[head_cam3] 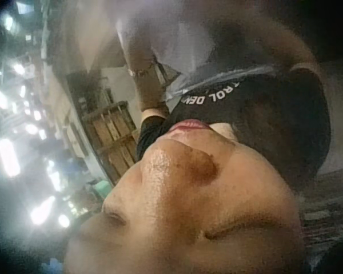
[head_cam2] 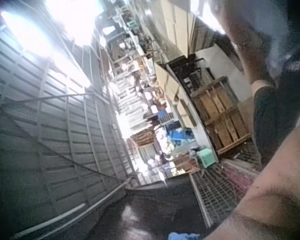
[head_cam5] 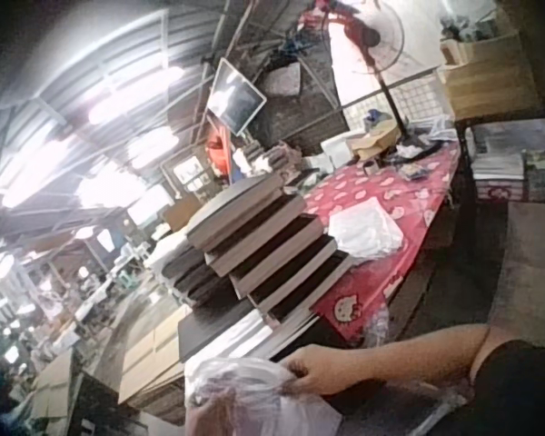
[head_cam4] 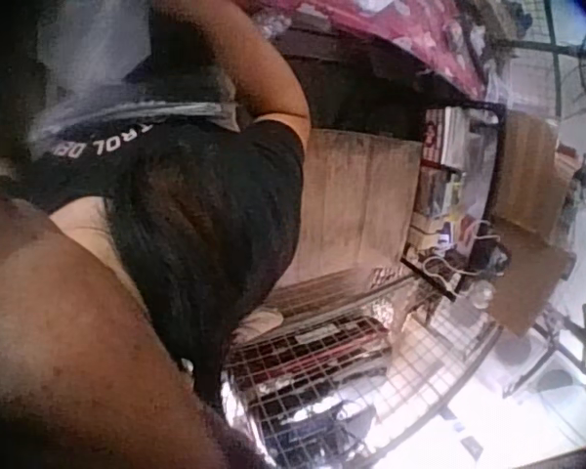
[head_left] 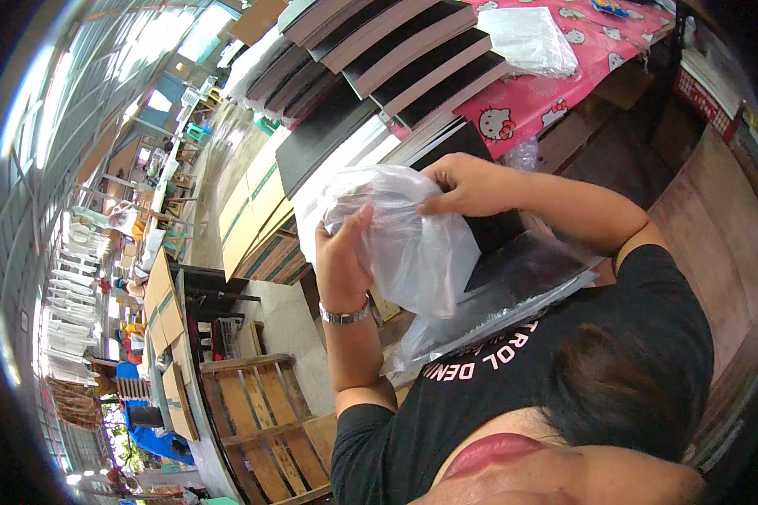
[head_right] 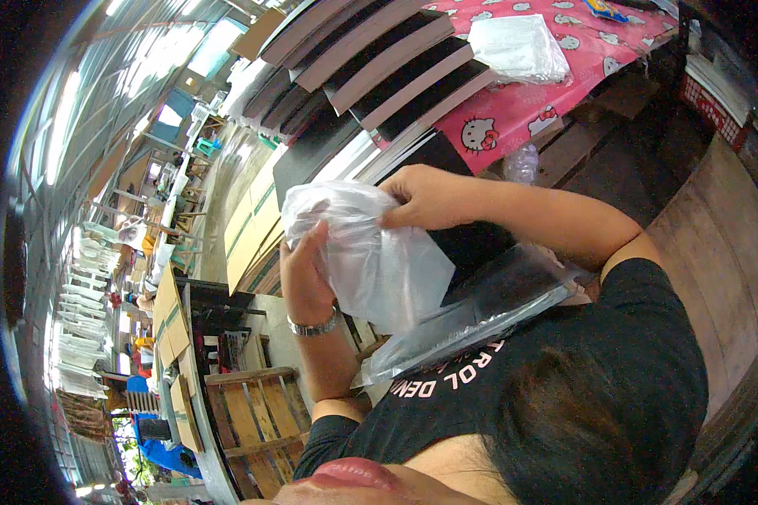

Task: The person places black folders into individual plastic bags and stacks them on top of each other.

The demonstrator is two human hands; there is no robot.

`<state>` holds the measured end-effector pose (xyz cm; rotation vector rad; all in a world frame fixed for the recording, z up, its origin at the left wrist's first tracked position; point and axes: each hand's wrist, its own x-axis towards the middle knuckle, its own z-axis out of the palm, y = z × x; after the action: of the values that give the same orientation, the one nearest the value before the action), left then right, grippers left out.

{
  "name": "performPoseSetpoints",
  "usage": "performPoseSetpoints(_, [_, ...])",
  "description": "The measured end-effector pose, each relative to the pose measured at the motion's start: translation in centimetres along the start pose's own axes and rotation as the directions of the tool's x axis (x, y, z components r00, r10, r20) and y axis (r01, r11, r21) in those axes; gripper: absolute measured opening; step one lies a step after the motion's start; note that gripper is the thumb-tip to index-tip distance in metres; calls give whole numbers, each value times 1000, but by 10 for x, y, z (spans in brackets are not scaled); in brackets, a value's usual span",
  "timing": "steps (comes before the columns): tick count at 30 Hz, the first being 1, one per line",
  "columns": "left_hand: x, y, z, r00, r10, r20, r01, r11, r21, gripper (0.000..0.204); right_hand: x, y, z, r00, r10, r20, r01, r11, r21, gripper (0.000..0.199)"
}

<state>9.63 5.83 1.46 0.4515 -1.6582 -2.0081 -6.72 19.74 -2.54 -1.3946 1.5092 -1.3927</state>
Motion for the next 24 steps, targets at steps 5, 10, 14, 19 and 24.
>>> performPoseSetpoints(5, [17, -14, -12, 988, 151, -6, -150, 985, 89, 23, 1, -2, -30, 763, -447, -467, 341, 892, -296, 28])
performPoseSetpoints(10, [9, -23, 12, 977, 214, -8, -208, 956, 208, 15, -1, -12, -2, 747, -515, -420, 354, 844, -403, 19])
performPoseSetpoints(14, [9, -36, 10, 957, 287, -47, -278, 950, 139, 12, 6, 0, -17, 901, -274, -337, 216, 956, -199, 15])
performPoseSetpoints(19, [10, -37, 27, 940, 309, -144, -322, 944, -72, 13, 22, 19, -2, 837, -310, -450, 340, 940, -17, 20])
performPoseSetpoints(24, [14, -50, 28, 890, 403, -214, -408, 913, 23, 21, 28, 21, -16, 929, -91, -359, 145, 981, 128, 25])
